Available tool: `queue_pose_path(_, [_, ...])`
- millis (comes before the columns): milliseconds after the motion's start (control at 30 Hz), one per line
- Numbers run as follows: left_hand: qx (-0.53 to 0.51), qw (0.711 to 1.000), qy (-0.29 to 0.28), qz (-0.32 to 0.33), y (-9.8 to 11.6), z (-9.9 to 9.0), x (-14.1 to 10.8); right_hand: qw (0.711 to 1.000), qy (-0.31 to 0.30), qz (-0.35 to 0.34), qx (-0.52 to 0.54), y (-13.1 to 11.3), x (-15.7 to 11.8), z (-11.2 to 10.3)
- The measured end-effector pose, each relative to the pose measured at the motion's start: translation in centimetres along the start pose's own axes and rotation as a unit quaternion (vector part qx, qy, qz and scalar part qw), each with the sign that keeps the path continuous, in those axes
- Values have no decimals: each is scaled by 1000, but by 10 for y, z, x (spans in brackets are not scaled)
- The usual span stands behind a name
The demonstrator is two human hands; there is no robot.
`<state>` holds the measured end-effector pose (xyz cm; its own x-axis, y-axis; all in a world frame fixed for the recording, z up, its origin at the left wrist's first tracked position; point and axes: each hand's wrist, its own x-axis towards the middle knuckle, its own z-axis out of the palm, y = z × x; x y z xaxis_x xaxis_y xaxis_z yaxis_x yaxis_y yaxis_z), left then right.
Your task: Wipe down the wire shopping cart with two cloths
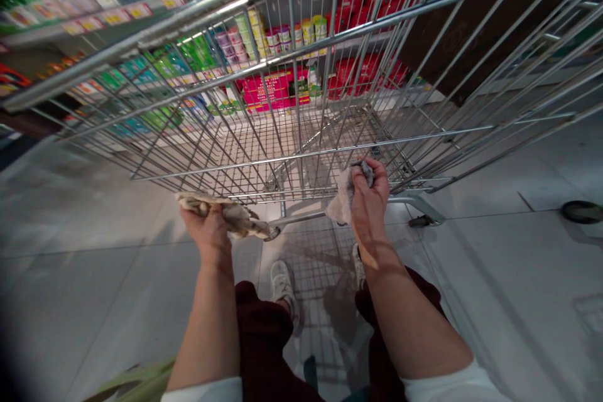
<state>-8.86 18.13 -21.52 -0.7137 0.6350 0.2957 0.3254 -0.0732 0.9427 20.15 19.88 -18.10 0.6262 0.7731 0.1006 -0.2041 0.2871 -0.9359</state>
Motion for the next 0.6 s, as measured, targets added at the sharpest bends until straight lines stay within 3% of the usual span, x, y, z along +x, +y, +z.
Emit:
queue_pose_path(133, [86, 996, -5, 6, 15, 15, -28, 1000, 3, 3, 4, 0, 0, 0])
queue_pose_path(267, [161, 986, -51, -3, 29, 28, -55, 1000, 8, 8, 13, -1, 0, 1])
queue_pose_path(433, [172, 980, -101, 8, 32, 40, -80, 1000, 15, 10, 10, -1, -1, 2])
queue_pose_path(600, [152, 982, -115, 6, 34, 49, -96, 1000, 4, -2, -7, -1, -2, 1])
